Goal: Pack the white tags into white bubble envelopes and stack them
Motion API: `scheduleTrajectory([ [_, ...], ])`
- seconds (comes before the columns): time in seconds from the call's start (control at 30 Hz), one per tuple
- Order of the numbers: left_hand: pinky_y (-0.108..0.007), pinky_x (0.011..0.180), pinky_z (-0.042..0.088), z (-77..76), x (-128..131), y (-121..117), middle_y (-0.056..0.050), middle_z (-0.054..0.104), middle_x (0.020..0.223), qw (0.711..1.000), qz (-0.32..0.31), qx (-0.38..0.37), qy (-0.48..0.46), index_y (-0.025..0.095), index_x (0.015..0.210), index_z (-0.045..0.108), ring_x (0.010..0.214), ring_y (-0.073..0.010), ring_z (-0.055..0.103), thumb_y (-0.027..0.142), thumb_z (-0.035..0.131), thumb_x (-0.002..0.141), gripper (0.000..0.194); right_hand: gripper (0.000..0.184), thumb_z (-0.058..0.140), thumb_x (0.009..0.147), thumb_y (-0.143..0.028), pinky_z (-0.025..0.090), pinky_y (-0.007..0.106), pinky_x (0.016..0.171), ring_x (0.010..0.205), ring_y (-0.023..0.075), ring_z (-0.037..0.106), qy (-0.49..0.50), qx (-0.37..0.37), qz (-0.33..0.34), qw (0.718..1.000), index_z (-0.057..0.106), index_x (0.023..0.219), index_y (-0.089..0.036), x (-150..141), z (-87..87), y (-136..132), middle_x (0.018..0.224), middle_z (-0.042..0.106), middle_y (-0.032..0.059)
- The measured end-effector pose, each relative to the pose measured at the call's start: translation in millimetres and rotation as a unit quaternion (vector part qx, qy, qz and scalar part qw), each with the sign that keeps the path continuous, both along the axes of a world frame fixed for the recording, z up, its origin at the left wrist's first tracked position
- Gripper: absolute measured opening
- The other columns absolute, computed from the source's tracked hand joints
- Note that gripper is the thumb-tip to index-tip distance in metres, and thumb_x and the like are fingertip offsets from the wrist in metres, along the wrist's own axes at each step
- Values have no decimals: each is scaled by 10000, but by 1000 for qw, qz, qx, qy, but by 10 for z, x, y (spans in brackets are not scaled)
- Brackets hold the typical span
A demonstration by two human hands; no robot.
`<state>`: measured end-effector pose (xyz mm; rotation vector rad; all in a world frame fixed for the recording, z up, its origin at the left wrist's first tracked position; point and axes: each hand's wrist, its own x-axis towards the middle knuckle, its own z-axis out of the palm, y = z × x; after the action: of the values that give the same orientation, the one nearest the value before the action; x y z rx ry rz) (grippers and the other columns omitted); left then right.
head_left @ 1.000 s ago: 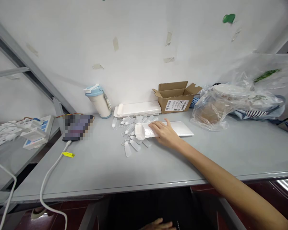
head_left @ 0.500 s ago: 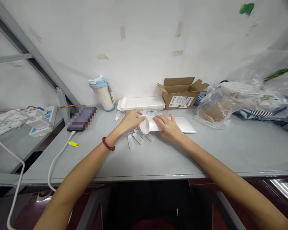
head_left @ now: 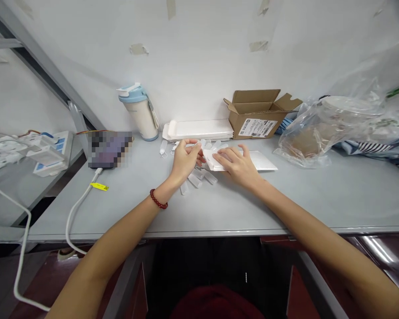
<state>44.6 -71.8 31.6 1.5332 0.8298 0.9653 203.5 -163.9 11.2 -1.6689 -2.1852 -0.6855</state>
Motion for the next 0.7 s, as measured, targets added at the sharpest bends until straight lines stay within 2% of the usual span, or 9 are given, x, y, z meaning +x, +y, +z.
scheduleTrajectory([
  [0.07,-213,504,484,-11,-1,-42,-17,626,714,998,-3,66,17,151,893,523,624,-124,623,272,505,832,136,318,454,836,-138,242,482,946,998,250,528,-2,8,-2,1000,537,1139,-189,1,4,-5,1117,609,122],
  [0.13,-235,586,507,-26,-9,-83,-56,649,840,984,-10,171,51,145,842,583,779,-154,633,217,509,809,109,288,450,841,-125,246,474,952,967,235,549,6,20,2,1000,556,1099,-197,22,13,-7,1085,629,104],
  [0.27,-312,787,508,-91,-13,-138,-95,630,1070,926,-50,357,110,152,960,631,998,-194,586,112,497,771,236,216,396,893,-123,276,404,953,861,172,599,0,65,46,997,591,940,-202,99,48,-14,958,686,46],
  [0.33,-358,889,470,-128,-3,-156,-108,618,1124,901,-77,407,126,152,1030,616,1070,-211,555,117,502,786,271,248,358,915,-124,288,374,945,816,148,611,-12,83,62,995,588,876,-206,129,74,-29,912,702,22],
  [0.4,-370,914,446,-144,12,-184,-106,635,1098,890,-99,426,132,153,1041,611,1058,-213,560,124,486,815,260,267,344,925,-125,286,362,948,756,130,614,-17,92,67,993,579,830,-211,141,106,-51,864,709,3],
  [0.47,-334,814,469,-128,31,-229,-75,671,924,901,-95,400,137,155,926,635,895,-192,603,149,470,845,184,231,369,935,-163,278,362,952,707,122,610,-7,107,53,993,574,841,-213,142,143,-69,818,707,-5],
  [0.57,-255,586,435,-65,72,-314,8,568,586,952,-63,270,127,154,671,596,585,-131,549,271,509,854,234,152,443,928,-288,265,381,948,812,157,620,39,168,2,985,562,978,-206,140,204,-74,889,699,35],
  [0.63,-225,500,391,-35,107,-353,41,496,504,982,-71,149,93,152,650,577,491,-104,505,331,551,826,253,221,477,908,-356,270,390,934,943,195,599,72,200,-19,977,541,1046,-195,144,238,-62,1011,673,83],
  [0.7,-208,469,377,-35,142,-364,51,503,498,992,-101,40,59,147,730,600,457,-93,507,341,584,797,206,278,482,897,-402,276,399,926,1014,218,567,95,177,-20,979,532,1068,-189,159,256,-50,1095,636,114],
])
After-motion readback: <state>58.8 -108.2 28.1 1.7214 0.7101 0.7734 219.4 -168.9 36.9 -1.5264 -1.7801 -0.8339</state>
